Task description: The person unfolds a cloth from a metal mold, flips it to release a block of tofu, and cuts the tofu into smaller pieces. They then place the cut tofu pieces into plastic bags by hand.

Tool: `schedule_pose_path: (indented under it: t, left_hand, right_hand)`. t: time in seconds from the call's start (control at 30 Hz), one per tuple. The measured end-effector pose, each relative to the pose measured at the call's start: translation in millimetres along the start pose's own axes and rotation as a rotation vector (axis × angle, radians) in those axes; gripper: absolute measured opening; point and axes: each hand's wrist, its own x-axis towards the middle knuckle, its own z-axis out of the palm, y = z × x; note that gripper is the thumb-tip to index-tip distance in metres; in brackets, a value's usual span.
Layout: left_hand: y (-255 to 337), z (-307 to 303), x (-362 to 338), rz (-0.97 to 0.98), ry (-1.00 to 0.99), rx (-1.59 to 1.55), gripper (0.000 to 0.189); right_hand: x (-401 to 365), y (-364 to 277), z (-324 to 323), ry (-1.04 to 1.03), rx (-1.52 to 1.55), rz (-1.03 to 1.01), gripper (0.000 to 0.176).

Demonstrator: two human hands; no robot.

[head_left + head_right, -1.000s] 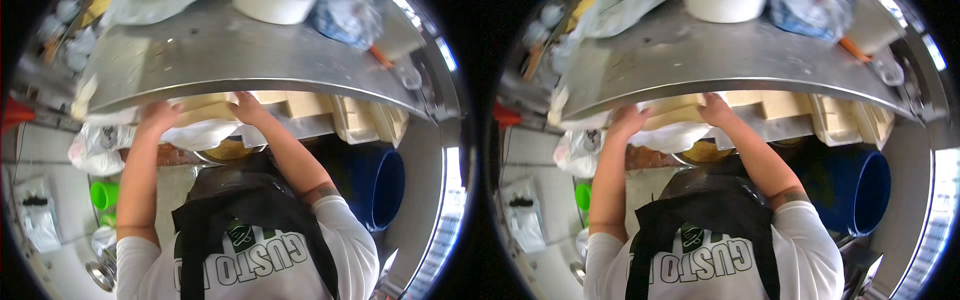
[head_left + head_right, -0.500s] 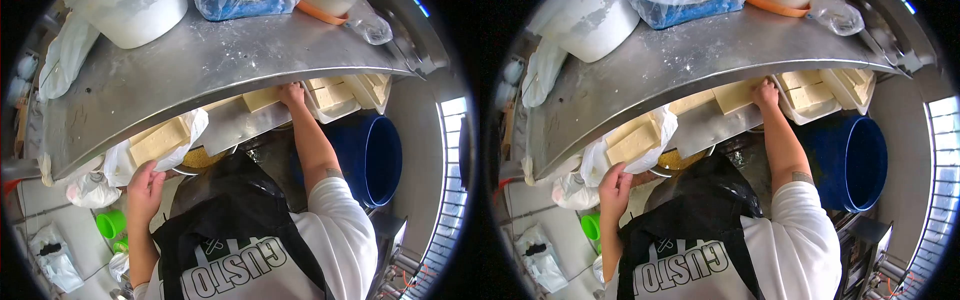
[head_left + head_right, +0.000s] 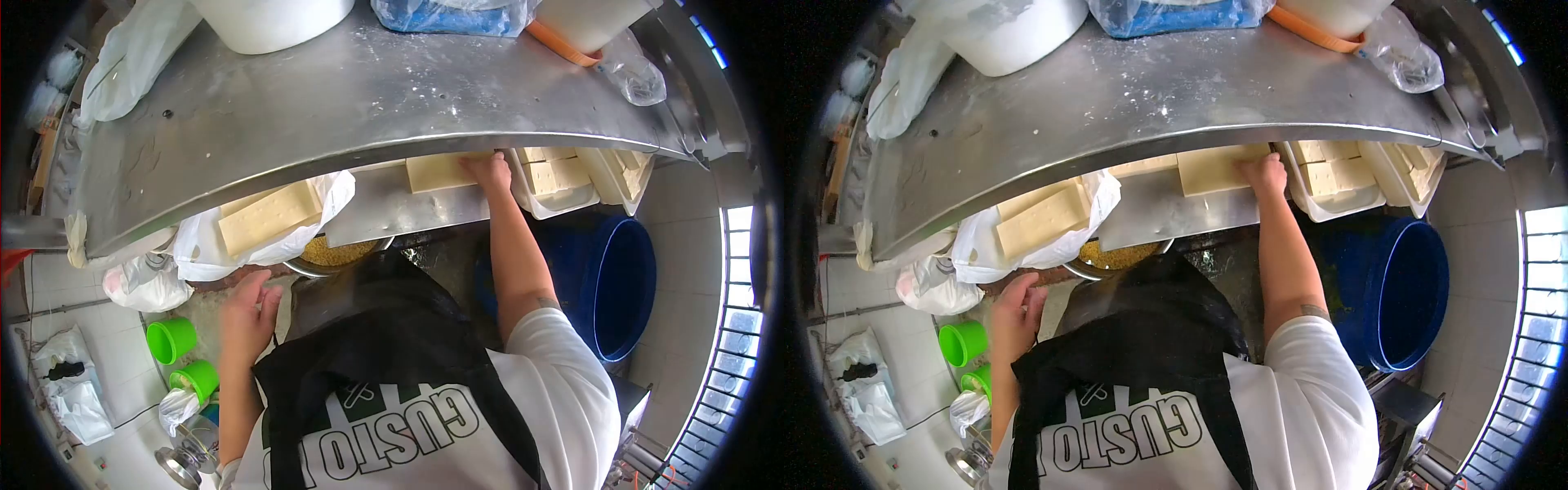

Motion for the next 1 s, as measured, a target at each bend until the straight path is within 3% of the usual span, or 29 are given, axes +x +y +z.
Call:
schedule_pose_path:
  t: [0.07,0.1,0.17,0.23,0.3,0.43,0.5,0.6,0.7,0.77,0.87,0.9,0.93,0.97,1.0]
  left_hand:
    - [-0.4,1.8,0.3,0.012,0.001,-0.081,0.033]
    - [-7.2,5.3,0.3,0.012,0.001,-0.089,0.033]
    - [-25.5,13.8,2.0,0.091,0.008,-0.157,0.032]
    - [-27.3,16.1,8.3,0.090,-0.020,-0.172,0.032]
    - [-28.3,21.0,17.4,0.080,-0.042,-0.182,0.031]
    - [-32.8,51.1,45.0,0.146,-0.065,-0.306,0.036]
    - [-23.6,62.6,61.1,0.122,-0.118,-0.491,0.041]
    - [-15.1,67.5,73.3,0.084,-0.183,-0.608,0.049]
    - [-13.1,58.9,78.7,0.034,-0.059,-0.882,0.056]
    - [-19.3,39.8,81.0,-0.010,-0.043,-0.958,0.057]
    - [-51.2,4.9,89.8,-0.174,-0.021,-0.899,0.054]
    - [-67.1,-4.1,97.8,-0.229,0.028,-0.794,0.052]
    - [-83.5,-9.7,109.0,-0.257,0.076,-0.641,0.051]
    - [-101.4,-12.8,123.9,-0.282,0.124,-0.487,0.050]
    - [-122.9,-11.2,141.5,-0.279,0.200,-0.390,0.050]
  right_hand:
    - [4.4,12.4,-5.3,0.094,0.124,-0.051,0.070]
    - [0.8,15.4,-13.3,0.099,0.117,-0.052,0.070]
    - [-21.3,16.9,-43.5,-0.297,0.894,-0.009,0.059]
    - [-58.4,-1.3,-76.6,-0.236,0.758,-0.062,0.054]
    - [-79.2,-12.2,-90.8,0.053,0.413,-0.430,0.056]
    - [-187.7,-79.8,-133.3,0.226,0.493,-0.623,0.058]
    - [-233.9,-102.0,-148.7,0.265,0.352,-0.762,0.052]
    - [-275.9,-111.3,-162.7,-0.133,0.954,-0.699,0.040]
    - [-277.0,-112.5,-150.8,-0.308,1.369,-0.647,0.038]
    - [-286.9,-128.2,-127.8,-0.433,1.515,-0.450,0.040]
    - [-282.9,-159.3,-83.4,-0.686,1.446,-0.379,0.052]
    - [-286.4,-178.7,-67.0,-0.536,1.322,-0.508,0.056]
    - [-281.4,-196.1,-48.6,-0.603,1.300,-0.652,0.067]
    - [-261.1,-211.3,-14.5,-0.605,1.151,-0.696,0.063]
    - [-249.1,-235.4,2.9,-0.539,1.006,-0.874,0.050]
